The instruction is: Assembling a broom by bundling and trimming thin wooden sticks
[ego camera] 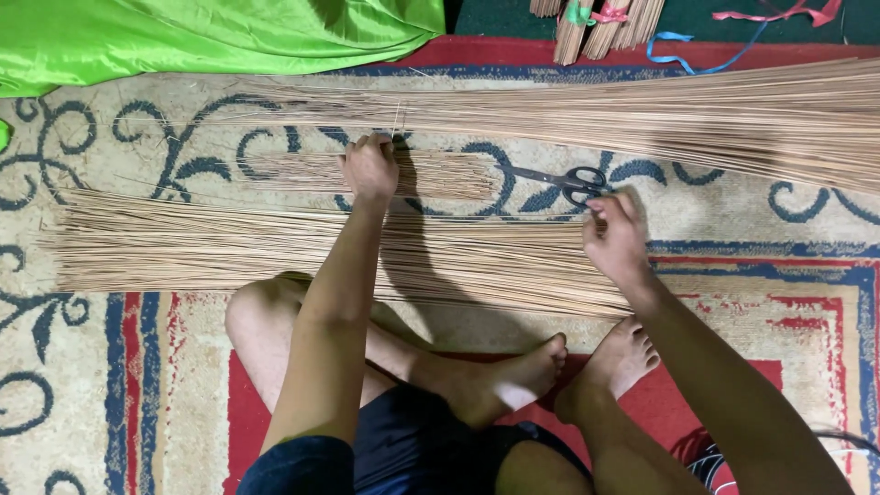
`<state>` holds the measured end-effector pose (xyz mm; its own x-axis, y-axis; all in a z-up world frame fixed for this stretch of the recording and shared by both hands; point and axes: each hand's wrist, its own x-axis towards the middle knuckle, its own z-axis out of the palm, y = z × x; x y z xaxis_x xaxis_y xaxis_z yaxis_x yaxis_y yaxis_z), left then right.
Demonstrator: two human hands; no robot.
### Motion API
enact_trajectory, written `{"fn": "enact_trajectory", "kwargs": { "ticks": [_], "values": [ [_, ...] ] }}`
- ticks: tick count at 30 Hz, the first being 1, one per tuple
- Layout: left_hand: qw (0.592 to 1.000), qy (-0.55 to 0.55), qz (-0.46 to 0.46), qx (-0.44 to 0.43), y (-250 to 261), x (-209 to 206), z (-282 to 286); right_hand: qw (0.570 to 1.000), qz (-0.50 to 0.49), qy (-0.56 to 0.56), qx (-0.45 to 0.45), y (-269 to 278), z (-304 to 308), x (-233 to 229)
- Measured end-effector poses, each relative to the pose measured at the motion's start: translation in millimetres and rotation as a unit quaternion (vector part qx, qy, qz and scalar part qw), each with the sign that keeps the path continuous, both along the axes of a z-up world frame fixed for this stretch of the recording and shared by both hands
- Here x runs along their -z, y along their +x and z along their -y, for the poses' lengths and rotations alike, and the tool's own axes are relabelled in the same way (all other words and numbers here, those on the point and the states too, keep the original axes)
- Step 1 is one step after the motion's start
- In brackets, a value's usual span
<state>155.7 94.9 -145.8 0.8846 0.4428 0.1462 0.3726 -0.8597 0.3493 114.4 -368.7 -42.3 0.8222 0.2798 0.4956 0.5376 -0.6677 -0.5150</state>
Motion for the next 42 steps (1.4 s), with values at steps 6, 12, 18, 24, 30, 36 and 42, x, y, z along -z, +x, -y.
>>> {"fn": "enact_trajectory", "kwargs": {
  "ticks": [6, 12, 18, 24, 30, 36, 42],
  "values": [
    [0.979, 0.085, 0.046, 0.181, -33, -52, -2, 0.997, 0.0, -0.063, -0.053, 34, -74, -23],
    [0.95, 0.139, 0.048, 0.275, -48, -61, -5, 0.981, -0.053, -0.168, -0.077, 76, -140, -23],
    [0.967, 0.095, 0.035, 0.235, -21, -76, 0, 0.964, -0.049, -0.247, -0.081, 117, -188, -3],
    [0.973, 0.079, 0.075, 0.203, 37, -60, -7, 0.963, -0.023, -0.266, -0.044, 150, -221, 16],
    [0.968, 0.089, 0.073, 0.223, 71, -61, -9, 0.971, -0.016, -0.236, -0.04, 156, -237, 6],
    [0.963, 0.112, 0.086, 0.231, 87, -47, -8, 0.976, -0.002, -0.21, -0.065, 163, -231, 38],
    [0.959, 0.134, 0.104, 0.228, 71, -87, -8, 0.973, 0.008, -0.224, -0.054, 144, -233, -19]
  ]
}}
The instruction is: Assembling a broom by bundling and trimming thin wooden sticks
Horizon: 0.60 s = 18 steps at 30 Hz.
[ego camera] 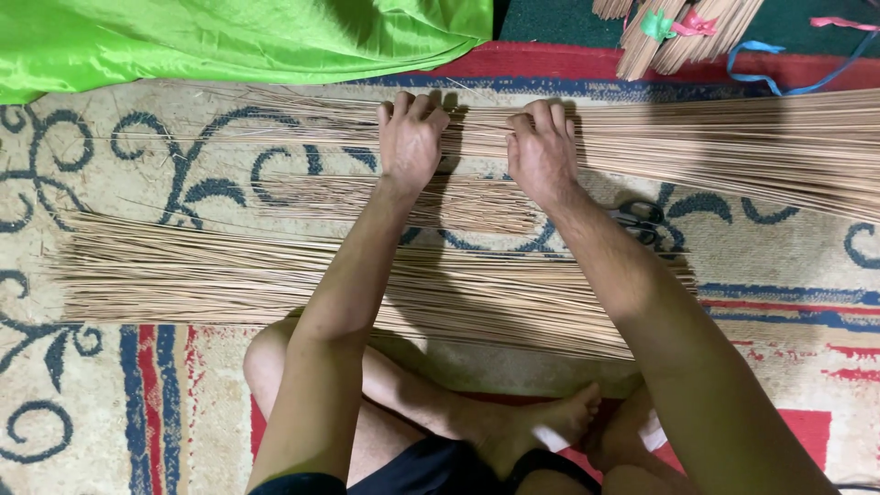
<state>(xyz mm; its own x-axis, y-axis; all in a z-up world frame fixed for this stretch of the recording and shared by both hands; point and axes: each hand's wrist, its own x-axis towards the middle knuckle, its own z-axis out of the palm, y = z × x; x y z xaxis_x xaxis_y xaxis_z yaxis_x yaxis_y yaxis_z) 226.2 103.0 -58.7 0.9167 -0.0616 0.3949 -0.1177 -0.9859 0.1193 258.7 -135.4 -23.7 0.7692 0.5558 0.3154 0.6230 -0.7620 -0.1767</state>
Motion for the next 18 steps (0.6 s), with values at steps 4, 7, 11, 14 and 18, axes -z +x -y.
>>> {"fn": "enact_trajectory", "kwargs": {
  "ticks": [4, 7, 11, 14, 18],
  "values": [
    [1.0, 0.007, 0.027, 0.013, -24, -25, 4, 0.999, 0.004, -0.008, -0.033, -4, 4, 1],
    [1.0, 0.017, -0.011, -0.004, -53, -51, 11, 0.995, -0.036, 0.021, -0.091, -7, 16, 16],
    [0.999, -0.026, 0.021, 0.011, -88, -29, 2, 0.989, -0.034, 0.018, -0.141, -32, 43, 4],
    [0.999, -0.034, -0.002, -0.01, -122, -28, 5, 0.989, -0.031, 0.02, -0.141, -53, 74, 13],
    [0.998, -0.012, -0.055, 0.016, -156, -65, 51, 0.992, -0.038, 0.019, -0.121, -77, 110, 38]
  ]
}}
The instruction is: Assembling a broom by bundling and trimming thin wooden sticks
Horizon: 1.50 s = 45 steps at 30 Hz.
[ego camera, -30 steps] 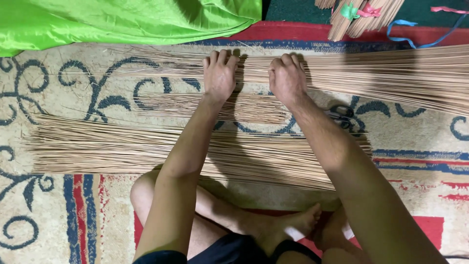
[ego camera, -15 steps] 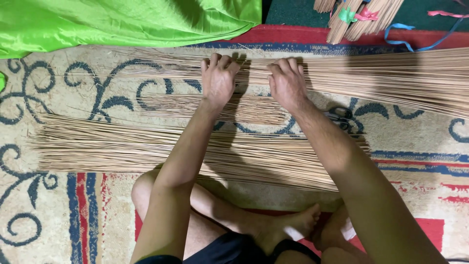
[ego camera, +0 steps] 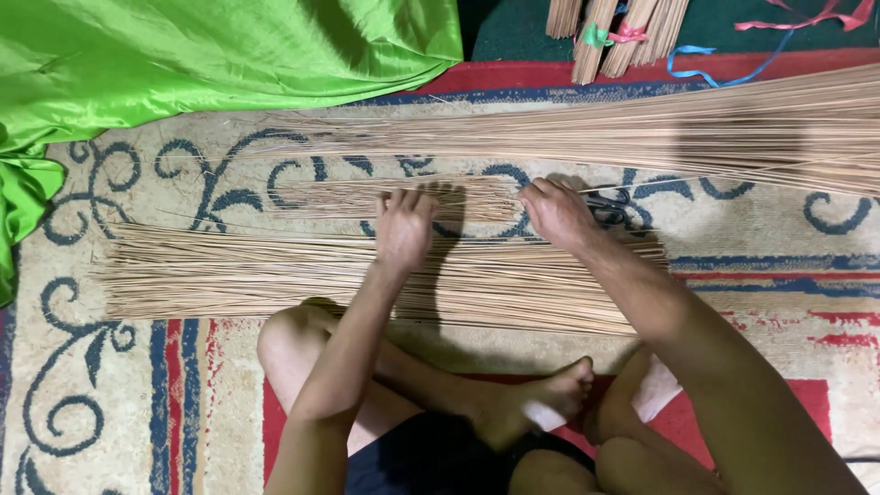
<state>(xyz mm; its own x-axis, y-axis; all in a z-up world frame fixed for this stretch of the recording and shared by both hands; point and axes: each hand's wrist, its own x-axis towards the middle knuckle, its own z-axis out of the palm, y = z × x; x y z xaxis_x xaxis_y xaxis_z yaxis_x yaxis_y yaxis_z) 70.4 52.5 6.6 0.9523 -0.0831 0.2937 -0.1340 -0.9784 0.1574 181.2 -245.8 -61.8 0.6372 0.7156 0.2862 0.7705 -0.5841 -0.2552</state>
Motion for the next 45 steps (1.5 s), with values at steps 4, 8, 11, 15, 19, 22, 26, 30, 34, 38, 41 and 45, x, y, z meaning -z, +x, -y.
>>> {"fn": "enact_trajectory", "kwargs": {
  "ticks": [4, 8, 11, 15, 19, 22, 26, 30, 34, 38, 41, 45],
  "values": [
    [0.997, 0.043, -0.028, 0.062, -13, -29, 66, 1.0, -0.012, 0.016, 0.008, -29, -10, -5],
    [0.997, 0.027, -0.042, 0.063, -16, -19, 97, 0.999, -0.018, 0.029, -0.034, -55, -9, -41],
    [0.997, 0.014, -0.037, 0.067, -29, -28, 85, 1.0, -0.015, 0.011, -0.024, -59, 26, -33],
    [0.997, 0.031, -0.044, 0.049, -45, 13, 36, 0.999, 0.002, -0.033, 0.021, -55, 84, -20],
    [0.998, 0.021, -0.037, 0.04, -50, 10, 14, 0.997, 0.049, -0.035, 0.038, -58, 118, -22],
    [0.999, 0.01, -0.017, 0.032, -51, -20, 43, 0.997, 0.063, -0.022, 0.032, -62, 114, -19],
    [0.997, 0.023, 0.009, 0.071, -48, -28, 107, 0.999, 0.03, 0.021, 0.02, -78, 81, -21],
    [0.995, 0.001, -0.008, 0.101, -49, -25, 136, 0.999, 0.01, 0.048, -0.001, -105, 52, -45],
    [0.995, -0.003, -0.025, 0.101, -57, -3, 98, 1.0, 0.016, 0.022, 0.013, -98, 93, -14],
    [0.996, 0.001, 0.001, 0.088, -67, -2, 48, 0.996, 0.062, -0.02, 0.061, -93, 145, -3],
    [0.996, 0.006, -0.002, 0.087, -72, 0, 39, 0.993, 0.073, -0.031, 0.083, -99, 159, -7],
    [0.995, 0.007, -0.014, 0.094, -68, -13, 82, 0.998, 0.044, -0.008, 0.052, -104, 139, -8]
  ]
}}
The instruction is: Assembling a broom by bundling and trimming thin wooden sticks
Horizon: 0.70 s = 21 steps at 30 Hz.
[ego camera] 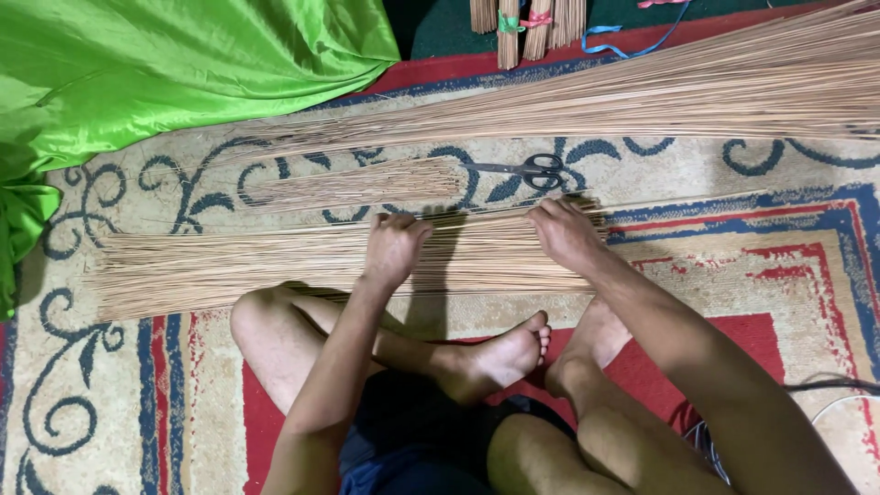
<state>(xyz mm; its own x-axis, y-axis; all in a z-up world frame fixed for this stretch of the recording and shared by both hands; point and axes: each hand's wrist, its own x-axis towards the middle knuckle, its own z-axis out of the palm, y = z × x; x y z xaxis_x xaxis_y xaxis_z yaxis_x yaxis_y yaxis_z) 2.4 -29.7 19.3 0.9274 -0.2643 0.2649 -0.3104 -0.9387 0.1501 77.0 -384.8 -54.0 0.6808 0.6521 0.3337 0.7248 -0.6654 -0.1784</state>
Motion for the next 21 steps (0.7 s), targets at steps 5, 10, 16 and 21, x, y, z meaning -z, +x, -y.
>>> {"fn": "enact_trajectory", "kwargs": {
  "ticks": [5, 10, 16, 21],
  "values": [
    [0.998, -0.009, 0.001, 0.055, -1, -12, 63, 0.997, -0.053, 0.041, -0.049, -24, -50, -24],
    [0.998, -0.002, 0.022, 0.053, -2, 7, 46, 0.995, -0.079, 0.041, -0.049, -22, -28, -28],
    [0.999, -0.019, -0.024, 0.016, -15, 30, -18, 0.998, 0.01, -0.048, 0.035, -16, 38, -4],
    [0.997, -0.035, -0.059, 0.029, -16, -15, 22, 0.998, -0.04, -0.033, 0.022, -25, 14, -41]
  ]
}}
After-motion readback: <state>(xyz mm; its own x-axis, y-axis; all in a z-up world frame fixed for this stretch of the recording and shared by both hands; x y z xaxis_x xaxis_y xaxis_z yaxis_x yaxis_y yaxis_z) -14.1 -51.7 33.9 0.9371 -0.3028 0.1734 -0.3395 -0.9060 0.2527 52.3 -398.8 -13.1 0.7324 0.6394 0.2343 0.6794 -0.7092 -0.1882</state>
